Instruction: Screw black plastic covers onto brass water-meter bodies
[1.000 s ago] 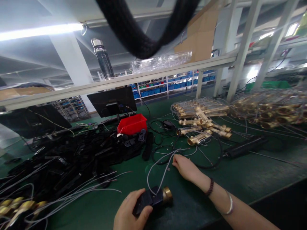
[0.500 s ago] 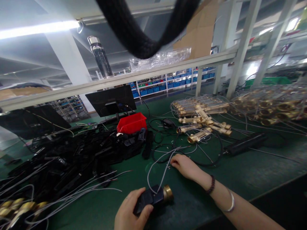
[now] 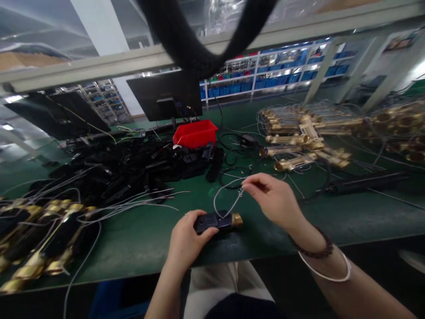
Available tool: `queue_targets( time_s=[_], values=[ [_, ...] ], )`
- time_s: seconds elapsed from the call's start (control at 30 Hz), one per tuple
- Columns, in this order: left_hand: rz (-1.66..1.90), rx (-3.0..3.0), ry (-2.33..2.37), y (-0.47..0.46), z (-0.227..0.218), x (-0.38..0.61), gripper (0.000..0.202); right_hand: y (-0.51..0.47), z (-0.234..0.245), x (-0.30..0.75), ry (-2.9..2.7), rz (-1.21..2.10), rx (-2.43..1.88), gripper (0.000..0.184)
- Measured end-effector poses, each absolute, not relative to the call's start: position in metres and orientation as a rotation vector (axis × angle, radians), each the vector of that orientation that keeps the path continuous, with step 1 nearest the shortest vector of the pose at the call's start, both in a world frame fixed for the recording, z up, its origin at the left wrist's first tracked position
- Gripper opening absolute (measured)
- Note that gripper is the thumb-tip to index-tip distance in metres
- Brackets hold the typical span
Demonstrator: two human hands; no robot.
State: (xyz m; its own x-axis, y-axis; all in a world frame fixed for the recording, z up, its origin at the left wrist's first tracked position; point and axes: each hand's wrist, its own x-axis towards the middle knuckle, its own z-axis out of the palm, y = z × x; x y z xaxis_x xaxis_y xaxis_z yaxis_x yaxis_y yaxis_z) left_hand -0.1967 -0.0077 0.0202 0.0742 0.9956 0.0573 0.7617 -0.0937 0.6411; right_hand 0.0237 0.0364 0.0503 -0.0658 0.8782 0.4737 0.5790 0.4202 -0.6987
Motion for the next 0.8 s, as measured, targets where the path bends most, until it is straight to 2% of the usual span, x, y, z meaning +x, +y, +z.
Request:
queue_targets(
  time_s=[0.1,0.2,0.33,0.53,0.63,0.7,0.8],
  values=[
    [0.704,1.919,1.719,-0.007,0.015,-0.197,0.024,0.015,0.055,-0.02,-2.15,0.562,-0.964,0.012],
    [0.713,1.949,1.718,-0.006,0.013,-0.197,0.019,0.017,0.049,-0.05,-2.342,0.588,-1.002,0.009],
    [0.683,1.957,1.761,-0.007,0.016,-0.194,0.012,0.034,0.045,-0.058,-2.396,0.671,-1.117,0.009],
    [0.702,1.965,1.736,-0.006,0.015,-0.196,0.02,0.036,0.039,-0.058,-2.218,0.849,-1.153,0.01],
    [0.706,1.935,1.728,-0.006,0.016,-0.198,0.025,0.033,0.038,-0.044,-2.049,0.772,-1.089,0.007],
    [0.693,1.902,1.741,-0.006,0.017,-0.198,0.027,0.036,0.037,-0.018,-1.895,0.648,-1.101,0.013],
    [0.688,1.88,1.754,-0.007,0.019,-0.198,0.028,0.047,0.032,0.046,-1.688,0.355,-1.383,0.018]
  ],
)
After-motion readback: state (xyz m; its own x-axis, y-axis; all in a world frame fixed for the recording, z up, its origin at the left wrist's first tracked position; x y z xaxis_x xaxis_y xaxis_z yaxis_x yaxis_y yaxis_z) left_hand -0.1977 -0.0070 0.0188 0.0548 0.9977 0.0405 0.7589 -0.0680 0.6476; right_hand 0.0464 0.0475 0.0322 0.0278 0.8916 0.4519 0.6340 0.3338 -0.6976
